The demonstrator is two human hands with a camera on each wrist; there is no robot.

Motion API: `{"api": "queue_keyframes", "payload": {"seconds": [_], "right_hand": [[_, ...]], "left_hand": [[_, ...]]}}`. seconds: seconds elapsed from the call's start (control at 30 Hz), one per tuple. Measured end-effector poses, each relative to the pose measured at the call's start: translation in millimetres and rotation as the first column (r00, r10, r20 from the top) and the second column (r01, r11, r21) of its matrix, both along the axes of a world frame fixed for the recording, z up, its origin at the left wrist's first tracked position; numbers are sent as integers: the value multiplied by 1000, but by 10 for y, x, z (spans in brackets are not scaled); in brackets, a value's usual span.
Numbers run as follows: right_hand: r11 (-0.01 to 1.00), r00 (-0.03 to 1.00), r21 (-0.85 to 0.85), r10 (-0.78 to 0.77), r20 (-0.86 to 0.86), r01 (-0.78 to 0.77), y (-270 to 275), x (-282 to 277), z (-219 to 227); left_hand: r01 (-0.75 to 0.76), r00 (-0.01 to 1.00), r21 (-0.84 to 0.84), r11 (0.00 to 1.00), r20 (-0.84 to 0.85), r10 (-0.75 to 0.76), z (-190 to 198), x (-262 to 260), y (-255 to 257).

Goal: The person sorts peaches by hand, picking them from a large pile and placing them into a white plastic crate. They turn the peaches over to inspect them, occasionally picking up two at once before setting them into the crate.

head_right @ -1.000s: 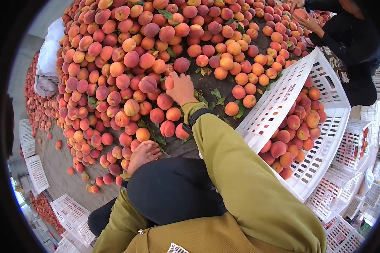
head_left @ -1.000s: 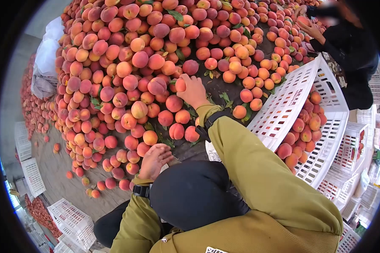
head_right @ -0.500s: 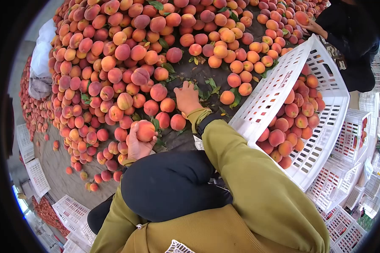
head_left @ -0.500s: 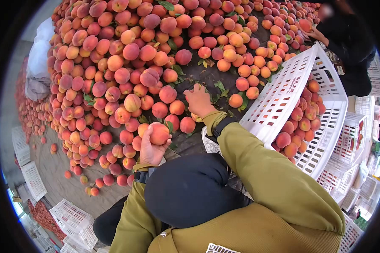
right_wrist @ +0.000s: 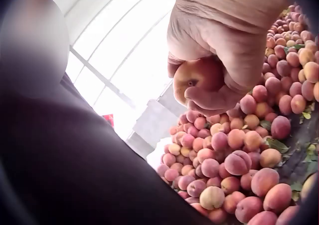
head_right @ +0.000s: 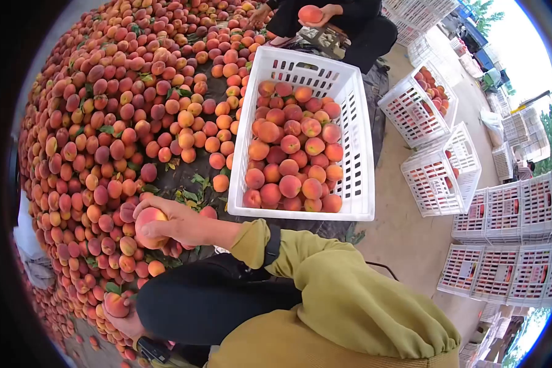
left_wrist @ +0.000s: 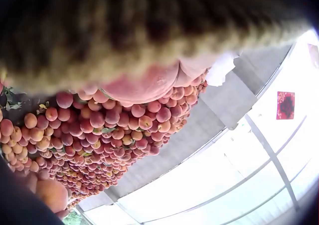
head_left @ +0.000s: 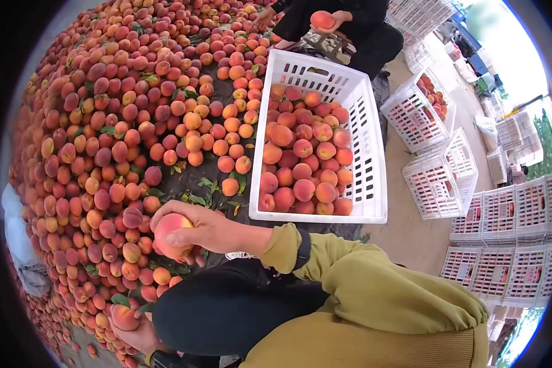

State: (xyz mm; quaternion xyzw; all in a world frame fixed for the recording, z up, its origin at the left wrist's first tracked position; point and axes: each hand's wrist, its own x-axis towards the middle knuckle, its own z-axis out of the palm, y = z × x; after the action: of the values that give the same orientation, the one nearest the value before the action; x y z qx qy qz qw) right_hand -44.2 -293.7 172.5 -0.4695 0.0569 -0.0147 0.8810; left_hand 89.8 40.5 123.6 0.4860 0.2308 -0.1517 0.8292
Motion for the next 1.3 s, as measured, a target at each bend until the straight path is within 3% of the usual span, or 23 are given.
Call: {"api": "queue_keyframes", "payload": {"seconds": [0.03,0.07,0.13,0.17,0.27,0.4,0.47,0.57,0.6,0.67,0.77,0.8,0.87,0.9,0.93,1.0,1.03,1.07,1.13,1.23,1.3], "right_hand": [[999,999,39,-26,-28,27,-43,-243,80],[996,998,74,-51,-48,54,-86,-513,178],[987,976,36,-153,-153,160,-172,-824,168],[975,962,56,-202,-185,215,-233,-955,116],[919,891,110,-329,-314,378,-497,-1250,8],[831,804,65,-512,-302,553,-1013,-1363,-104],[745,692,2,-619,-371,667,-1344,-1288,-224],[660,621,12,-699,-355,751,-1799,-1112,-204],[659,621,16,-701,-350,752,-1891,-1073,-219],[752,634,-177,-638,-437,635,-1990,-997,-266],[816,777,-291,-571,-267,499,-1362,-881,-73],[862,865,-345,-457,-207,372,-1097,-865,-28],[968,986,-217,-148,-78,128,-526,-869,38],[967,997,-248,-74,-32,64,-275,-893,125],[989,1000,-150,-7,28,11,-89,-938,235],[990,987,8,-138,83,138,119,-976,323],[981,984,73,-180,10,178,79,-978,254],[967,969,76,-245,10,244,49,-1000,176],[944,939,82,-304,-157,320,-139,-1148,140],[894,875,0,-438,-207,448,-634,-1439,46],[847,819,-85,-529,-222,524,-1108,-1687,71]], "left_hand": [[-27,990,-29,999,137,31,-1,19,73],[-22,988,-40,999,154,28,132,-44,66],[62,950,-190,980,313,1,479,-150,61],[-13,939,-130,991,339,56,597,-224,8],[31,918,-173,984,395,40,646,-339,75],[84,942,-178,981,335,-20,868,-513,-116],[221,935,-230,948,327,-138,887,-551,-192],[333,911,-325,885,353,-213,905,-607,-408],[337,908,-324,884,359,-214,957,-643,-514],[355,914,-220,909,288,-287,1119,-743,-777],[388,913,-162,907,203,-354,1257,-892,-1194],[397,909,-118,910,184,-373,1297,-967,-1353],[609,762,-84,789,337,-553,1301,-1052,-1548],[690,688,-55,722,360,-630,1291,-1108,-1650],[762,606,-26,647,378,-699,1288,-1183,-1747],[838,364,238,490,425,-829,1289,-1332,-1858],[837,253,366,407,401,-881,1374,-1371,-1899],[821,194,425,381,420,-886,1397,-1377,-1898],[739,165,538,406,439,-883,1437,-1311,-1812],[589,377,546,596,467,-800,1414,-1108,-1456],[514,504,532,673,447,-739,1302,-846,-1034]]}}
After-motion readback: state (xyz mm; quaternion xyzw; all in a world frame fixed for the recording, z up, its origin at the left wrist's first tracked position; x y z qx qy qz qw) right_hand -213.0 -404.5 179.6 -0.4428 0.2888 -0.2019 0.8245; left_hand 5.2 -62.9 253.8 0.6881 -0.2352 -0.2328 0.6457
